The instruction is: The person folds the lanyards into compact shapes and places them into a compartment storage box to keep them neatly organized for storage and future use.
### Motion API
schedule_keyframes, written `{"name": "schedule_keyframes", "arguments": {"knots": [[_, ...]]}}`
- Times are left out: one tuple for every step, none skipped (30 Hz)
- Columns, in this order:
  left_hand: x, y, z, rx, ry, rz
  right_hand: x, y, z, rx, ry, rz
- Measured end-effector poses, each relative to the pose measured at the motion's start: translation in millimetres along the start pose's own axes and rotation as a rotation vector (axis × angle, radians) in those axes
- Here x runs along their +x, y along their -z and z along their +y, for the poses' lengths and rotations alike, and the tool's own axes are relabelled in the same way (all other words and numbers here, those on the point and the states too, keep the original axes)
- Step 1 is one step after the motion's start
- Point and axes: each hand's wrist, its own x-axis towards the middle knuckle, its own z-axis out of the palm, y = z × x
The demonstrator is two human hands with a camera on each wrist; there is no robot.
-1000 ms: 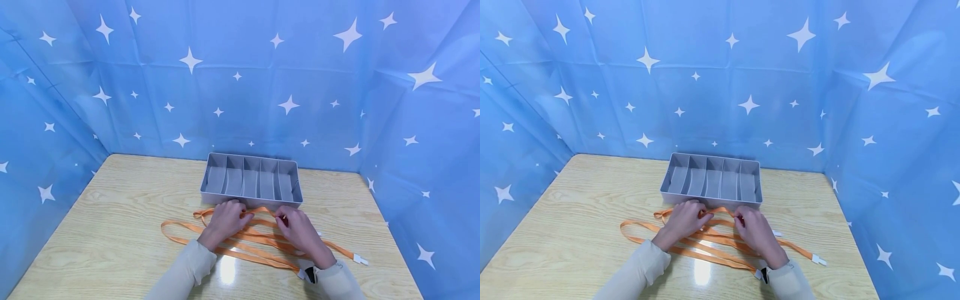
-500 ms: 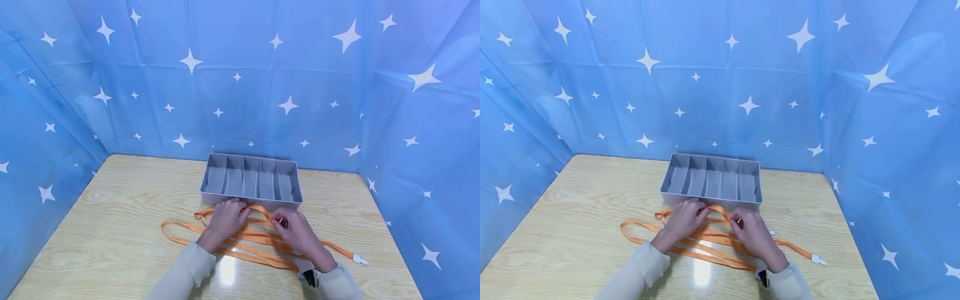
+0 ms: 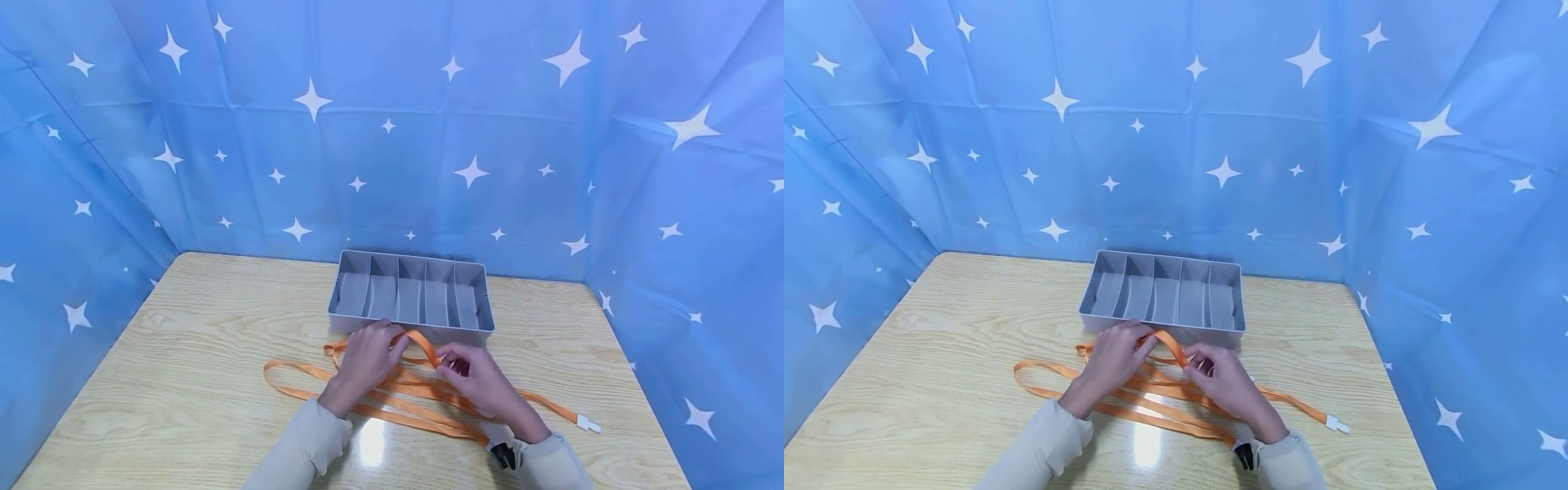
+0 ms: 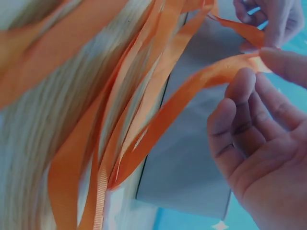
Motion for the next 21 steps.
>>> {"name": "schedule_keyframes", "arguments": {"knots": [[0.1, 0.8, 0.9, -0.001, -0.003, 0.001, 0.4, -0.2, 0.7, 0.011, -0.005, -0.009], [0.3, 1.5, 1.8, -0.004, -0.005, 0.005, 0.9, -0.5, 1.5, 0.018, -0.009, -0.017], [0.5, 2.1, 2.8, -0.007, -0.010, 0.010, 1.3, -0.6, 2.0, 0.025, -0.012, -0.023], [0.8, 2.6, 3.6, -0.010, -0.015, 0.014, 1.8, -0.9, 2.1, 0.028, -0.015, -0.027], [1.1, 3.3, 4.5, -0.013, -0.021, 0.018, 2.3, -1.0, 1.8, 0.032, -0.013, -0.028], [1.4, 4.0, 5.5, -0.016, -0.027, 0.023, 2.8, -1.1, 1.4, 0.037, -0.009, -0.027], [1.7, 4.7, 6.5, -0.019, -0.032, 0.026, 3.4, -1.4, 0.6, 0.048, -0.005, -0.029], [2.1, 5.4, 7.4, -0.020, -0.036, 0.028, 4.1, -1.5, -0.3, 0.064, 0.006, -0.033], [2.4, 5.9, 8.2, -0.020, -0.040, 0.031, 4.9, -1.8, -1.3, 0.078, 0.018, -0.036], [2.7, 6.5, 9.0, -0.019, -0.043, 0.033, 5.7, -2.0, -2.4, 0.096, 0.031, -0.040], [3.1, 7.3, 10.0, -0.020, -0.047, 0.037, 6.6, -2.1, -3.7, 0.114, 0.042, -0.044], [3.2, 8.0, 10.9, -0.020, -0.052, 0.040, 7.7, -2.3, -4.6, 0.136, 0.051, -0.047], [3.4, 8.7, 11.8, -0.022, -0.055, 0.043, 8.7, -2.4, -6.0, 0.154, 0.064, -0.046], [3.6, 9.4, 12.8, -0.024, -0.060, 0.048, 9.7, -2.4, -7.2, 0.172, 0.074, -0.043], [3.7, 10.0, 13.8, -0.025, -0.063, 0.055, 10.6, -2.3, -8.4, 0.188, 0.084, -0.037], [3.8, 10.6, 14.8, -0.026, -0.070, 0.060, 11.3, -2.1, -9.9, 0.199, 0.090, -0.025], [3.8, 11.3, 15.8, -0.028, -0.075, 0.065, 11.8, -1.8, -11.4, 0.205, 0.099, -0.010], [3.8, 11.6, 16.5, -0.028, -0.080, 0.070, 12.1, -1.4, -12.7, 0.207, 0.109, 0.006], [3.9, 11.6, 17.1, -0.030, -0.082, 0.076, 12.2, -0.9, -13.9, 0.206, 0.118, 0.022], [4.0, 11.8, 17.6, -0.029, -0.087, 0.081, 11.9, -0.4, -15.0, 0.206, 0.122, 0.035], [4.0, 11.8, 18.0, -0.028, -0.092, 0.084, 11.6, 0.3, -16.0, 0.198, 0.128, 0.049]]}}
